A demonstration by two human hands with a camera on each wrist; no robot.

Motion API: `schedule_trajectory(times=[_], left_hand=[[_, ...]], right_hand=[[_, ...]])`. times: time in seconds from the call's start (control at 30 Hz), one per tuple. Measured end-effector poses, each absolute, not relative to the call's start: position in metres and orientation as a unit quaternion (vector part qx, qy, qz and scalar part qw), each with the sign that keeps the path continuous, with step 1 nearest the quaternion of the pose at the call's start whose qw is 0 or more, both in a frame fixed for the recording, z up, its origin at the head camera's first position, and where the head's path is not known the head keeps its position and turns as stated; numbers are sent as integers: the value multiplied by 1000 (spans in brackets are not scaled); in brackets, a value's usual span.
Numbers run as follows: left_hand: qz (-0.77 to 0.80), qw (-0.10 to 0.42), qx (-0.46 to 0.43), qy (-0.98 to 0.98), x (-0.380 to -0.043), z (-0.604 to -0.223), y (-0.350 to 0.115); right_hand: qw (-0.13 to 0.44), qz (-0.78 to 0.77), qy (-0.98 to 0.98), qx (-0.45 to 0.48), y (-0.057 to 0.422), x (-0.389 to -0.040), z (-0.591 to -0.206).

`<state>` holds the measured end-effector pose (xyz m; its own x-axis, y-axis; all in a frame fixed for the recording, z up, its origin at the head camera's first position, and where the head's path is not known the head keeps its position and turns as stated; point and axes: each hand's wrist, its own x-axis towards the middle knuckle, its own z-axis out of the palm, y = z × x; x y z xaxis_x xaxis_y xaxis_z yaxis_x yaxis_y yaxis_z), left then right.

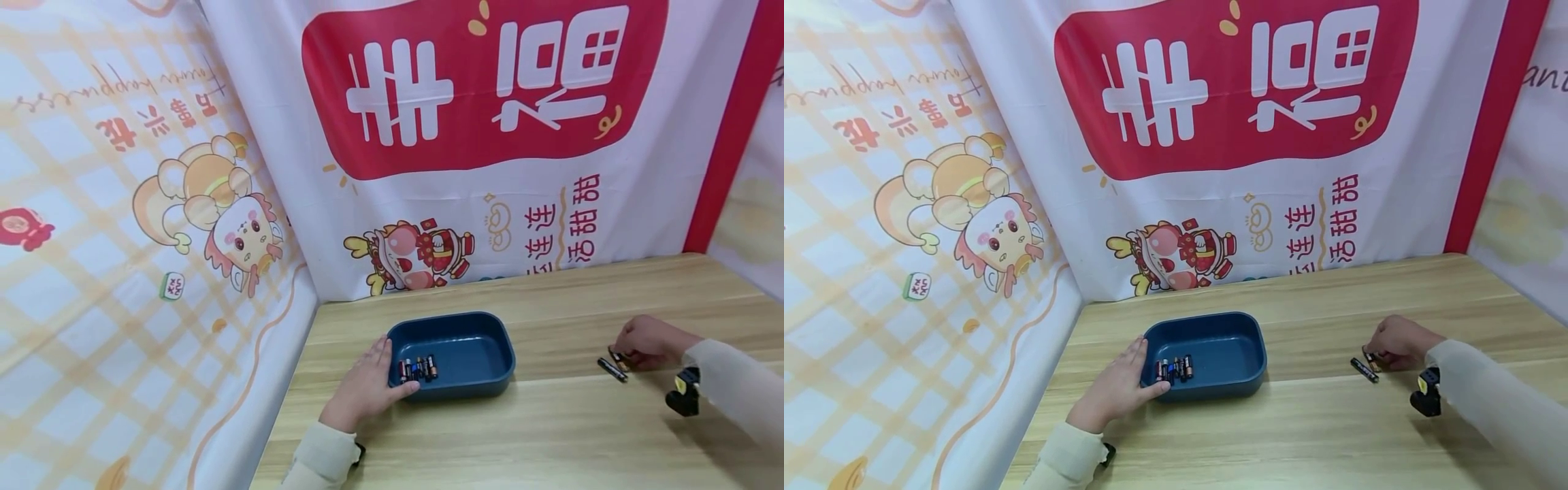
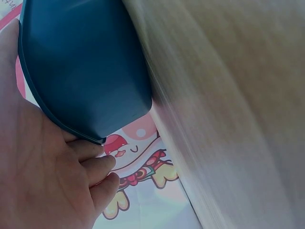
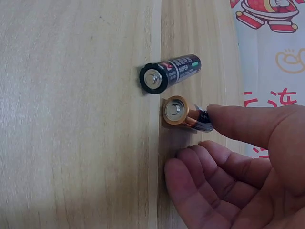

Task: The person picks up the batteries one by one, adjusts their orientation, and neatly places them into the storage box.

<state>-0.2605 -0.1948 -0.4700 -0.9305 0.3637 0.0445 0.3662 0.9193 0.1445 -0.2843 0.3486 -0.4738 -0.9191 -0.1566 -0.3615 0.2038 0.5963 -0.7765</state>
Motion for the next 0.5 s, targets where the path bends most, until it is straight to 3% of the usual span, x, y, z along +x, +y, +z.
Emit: schedule_trajectory(times=[0.5], left_hand=[[-76,8,-185,-980,-258,-469,-196]], right_hand=[[207,-388,898,19,337,-292,-469]])
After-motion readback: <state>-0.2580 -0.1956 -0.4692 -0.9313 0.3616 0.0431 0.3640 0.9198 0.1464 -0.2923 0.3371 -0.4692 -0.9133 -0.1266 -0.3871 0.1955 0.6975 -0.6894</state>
